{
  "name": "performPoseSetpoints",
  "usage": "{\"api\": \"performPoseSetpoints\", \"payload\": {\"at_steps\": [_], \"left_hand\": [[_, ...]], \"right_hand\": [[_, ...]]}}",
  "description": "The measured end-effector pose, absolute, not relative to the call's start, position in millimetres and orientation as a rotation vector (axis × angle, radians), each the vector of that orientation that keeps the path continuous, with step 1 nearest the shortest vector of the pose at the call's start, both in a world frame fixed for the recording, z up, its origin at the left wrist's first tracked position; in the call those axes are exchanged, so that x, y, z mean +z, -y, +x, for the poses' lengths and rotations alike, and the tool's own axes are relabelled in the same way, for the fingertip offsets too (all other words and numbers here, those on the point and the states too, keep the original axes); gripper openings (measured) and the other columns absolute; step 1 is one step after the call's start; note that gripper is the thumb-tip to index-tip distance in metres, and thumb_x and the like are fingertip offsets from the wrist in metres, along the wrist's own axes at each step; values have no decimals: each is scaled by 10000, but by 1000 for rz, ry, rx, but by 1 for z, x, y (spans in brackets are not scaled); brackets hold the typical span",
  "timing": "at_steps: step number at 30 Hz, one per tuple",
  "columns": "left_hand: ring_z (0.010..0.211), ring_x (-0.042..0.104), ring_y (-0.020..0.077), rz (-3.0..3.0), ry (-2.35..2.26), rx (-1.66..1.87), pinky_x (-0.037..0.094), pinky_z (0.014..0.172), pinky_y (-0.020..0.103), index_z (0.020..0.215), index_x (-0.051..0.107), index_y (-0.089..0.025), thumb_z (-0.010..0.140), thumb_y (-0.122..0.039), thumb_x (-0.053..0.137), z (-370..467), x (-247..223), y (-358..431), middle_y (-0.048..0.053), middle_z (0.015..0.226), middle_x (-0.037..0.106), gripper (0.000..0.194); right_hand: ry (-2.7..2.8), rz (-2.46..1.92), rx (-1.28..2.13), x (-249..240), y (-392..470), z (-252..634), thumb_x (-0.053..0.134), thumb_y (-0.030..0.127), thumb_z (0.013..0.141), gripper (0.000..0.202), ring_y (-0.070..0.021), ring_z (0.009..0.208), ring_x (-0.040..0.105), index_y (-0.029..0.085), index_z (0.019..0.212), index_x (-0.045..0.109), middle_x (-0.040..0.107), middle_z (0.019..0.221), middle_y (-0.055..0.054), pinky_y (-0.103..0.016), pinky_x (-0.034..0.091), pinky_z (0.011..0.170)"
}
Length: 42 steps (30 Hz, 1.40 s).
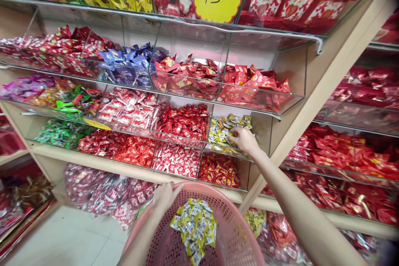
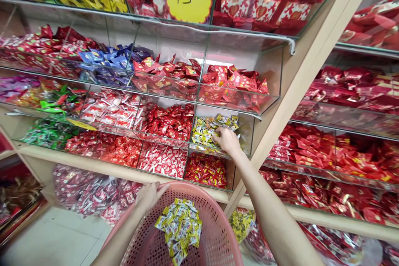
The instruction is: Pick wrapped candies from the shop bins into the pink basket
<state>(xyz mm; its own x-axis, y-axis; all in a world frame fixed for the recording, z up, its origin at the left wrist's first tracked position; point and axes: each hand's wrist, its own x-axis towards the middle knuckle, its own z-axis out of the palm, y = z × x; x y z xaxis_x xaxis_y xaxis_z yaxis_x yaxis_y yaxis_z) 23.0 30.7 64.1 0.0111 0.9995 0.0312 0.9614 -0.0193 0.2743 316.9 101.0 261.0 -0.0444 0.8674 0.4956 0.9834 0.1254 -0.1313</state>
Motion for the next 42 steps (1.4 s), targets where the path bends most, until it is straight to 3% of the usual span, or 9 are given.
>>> {"api": "performPoseSetpoints", "payload": {"at_steps": [8,15,20,26,30,33,42], "left_hand": [[867,623,247,2072,-2067,303,434,759,316,894,631,-161,800,-677,192,24,71,-29,137,872,672,685],[857,626,244,2083,-2069,312,439,758,318,886,639,-172,788,-696,167,23,71,-28,136,863,674,712],[863,623,245,2079,-2064,302,438,766,321,885,640,-171,788,-696,167,23,71,-28,137,881,671,713],[870,620,247,2084,-2064,290,436,773,326,901,641,-174,786,-697,172,25,70,-29,139,878,670,712],[844,626,257,2109,-2065,310,448,748,340,880,637,-185,783,-702,157,24,66,-31,125,854,674,712],[845,626,258,2117,-2066,310,449,750,338,891,636,-179,781,-703,158,24,64,-32,126,853,672,717],[843,627,263,2119,-2066,283,450,739,346,883,631,-177,786,-697,155,24,69,-30,131,852,672,712]], "right_hand": [[1903,-1748,-260,260,-101,318,554,347,704,263,-138,606,506,186,897,630,584,648,1,-231,306,536],[1778,-1544,-207,264,-90,316,542,392,716,284,-99,507,398,165,875,607,442,542,50,-221,294,522],[1645,-1338,-231,258,-55,305,527,413,766,306,-98,530,373,163,935,578,363,569,60,-218,323,553],[1880,-1249,-58,189,11,262,489,370,822,253,-132,611,448,197,988,566,429,614,32,-243,374,617],[2102,-1398,215,115,43,241,464,310,837,216,-164,768,535,213,1001,567,581,787,-22,-269,410,715],[2223,-1510,386,72,57,236,484,240,808,195,-181,916,548,215,984,566,617,958,-41,-278,407,793],[2342,-1585,606,23,76,227,545,175,721,270,-179,997,521,223,987,551,607,1033,-35,-255,376,844]]}}
